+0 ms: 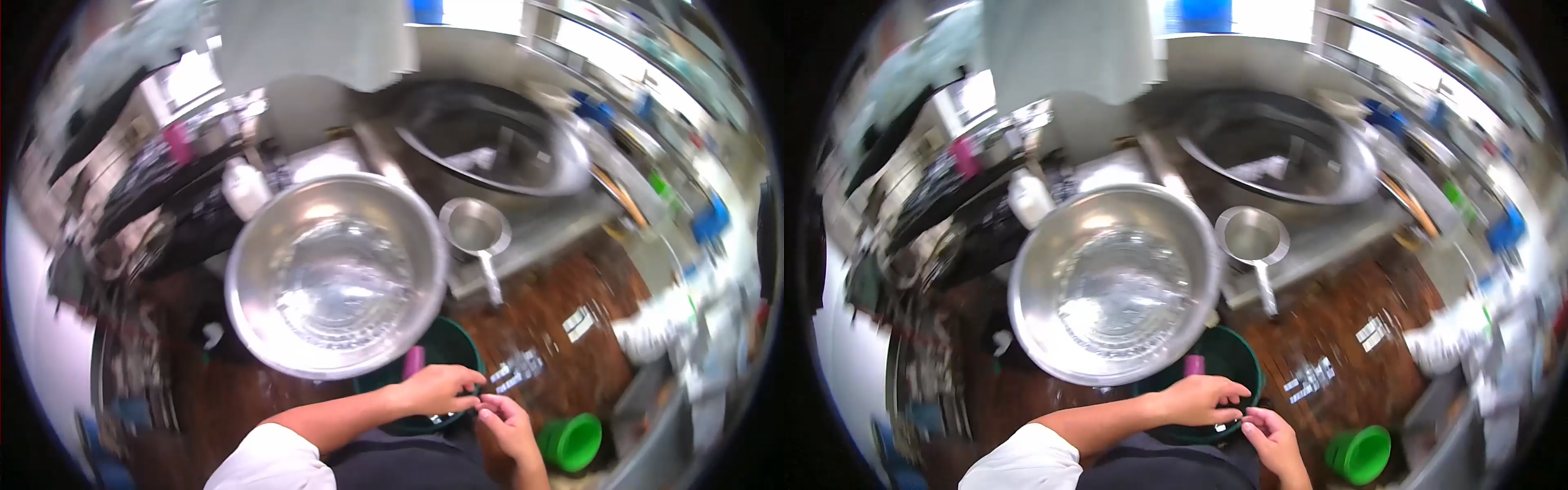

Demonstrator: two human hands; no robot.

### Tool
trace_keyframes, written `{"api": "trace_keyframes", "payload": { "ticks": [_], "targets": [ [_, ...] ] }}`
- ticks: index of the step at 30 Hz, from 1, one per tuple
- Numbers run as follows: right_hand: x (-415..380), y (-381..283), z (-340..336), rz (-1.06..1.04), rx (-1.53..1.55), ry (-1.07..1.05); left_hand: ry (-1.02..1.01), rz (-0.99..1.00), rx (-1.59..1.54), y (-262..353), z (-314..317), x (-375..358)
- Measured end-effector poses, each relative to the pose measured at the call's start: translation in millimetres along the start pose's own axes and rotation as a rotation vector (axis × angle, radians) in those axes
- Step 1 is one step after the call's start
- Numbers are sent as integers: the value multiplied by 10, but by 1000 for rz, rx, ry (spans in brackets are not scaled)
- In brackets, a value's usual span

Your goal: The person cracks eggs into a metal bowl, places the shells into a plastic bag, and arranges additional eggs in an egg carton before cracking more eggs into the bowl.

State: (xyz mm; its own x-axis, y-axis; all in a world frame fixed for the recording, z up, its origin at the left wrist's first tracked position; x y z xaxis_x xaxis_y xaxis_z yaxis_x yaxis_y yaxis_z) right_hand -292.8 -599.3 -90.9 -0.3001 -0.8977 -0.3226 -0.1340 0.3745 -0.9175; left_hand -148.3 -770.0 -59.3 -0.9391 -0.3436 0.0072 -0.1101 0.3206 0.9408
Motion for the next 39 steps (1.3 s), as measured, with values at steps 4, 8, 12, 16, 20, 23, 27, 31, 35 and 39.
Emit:
{"api": "trace_keyframes", "payload": {
  "ticks": [4,8,12,16,20,23,27,31,35,39],
  "targets": [
    [1079,-124,-357,-17,92,-335,262,-158,61,-174,-191,235],
    [1953,-323,-745,-48,-42,-560,594,-347,25,-244,-151,462],
    [2434,-707,-1123,-64,-123,-596,599,-370,-70,-41,11,748],
    [2815,-702,-1162,-50,-157,-591,772,-305,-17,85,81,821],
    [2902,-775,-857,-104,-175,-624,920,-264,-358,97,66,733],
    [3237,-716,-831,-493,-332,-573,1148,-25,-970,-326,0,1118],
    [3859,-1007,-918,-353,-335,-566,1150,-68,-1240,-353,-410,1466],
    [4616,-926,-965,-323,-282,-667,1182,-133,-1168,-574,-670,1938],
    [5296,-800,-701,-406,-319,-859,1343,-116,-1350,-821,-790,2429],
    [5897,-791,-302,-522,-392,-916,1552,-133,-1361,-1063,-1127,2920]
  ]
}}
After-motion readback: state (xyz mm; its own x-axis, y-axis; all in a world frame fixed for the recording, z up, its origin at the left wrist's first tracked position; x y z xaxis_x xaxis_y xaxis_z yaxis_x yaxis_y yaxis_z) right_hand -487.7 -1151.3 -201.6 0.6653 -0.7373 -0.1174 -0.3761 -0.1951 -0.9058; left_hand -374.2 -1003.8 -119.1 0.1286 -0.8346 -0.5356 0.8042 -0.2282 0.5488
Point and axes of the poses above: each hand's wrist, its own x-axis towards the middle knuckle, its own z-axis out of the palm, y = z × x, the point moved 2 cm from there along x, towards the middle knuckle, and after that the axes turned 14 degrees about -x, right-handed, at the moved point
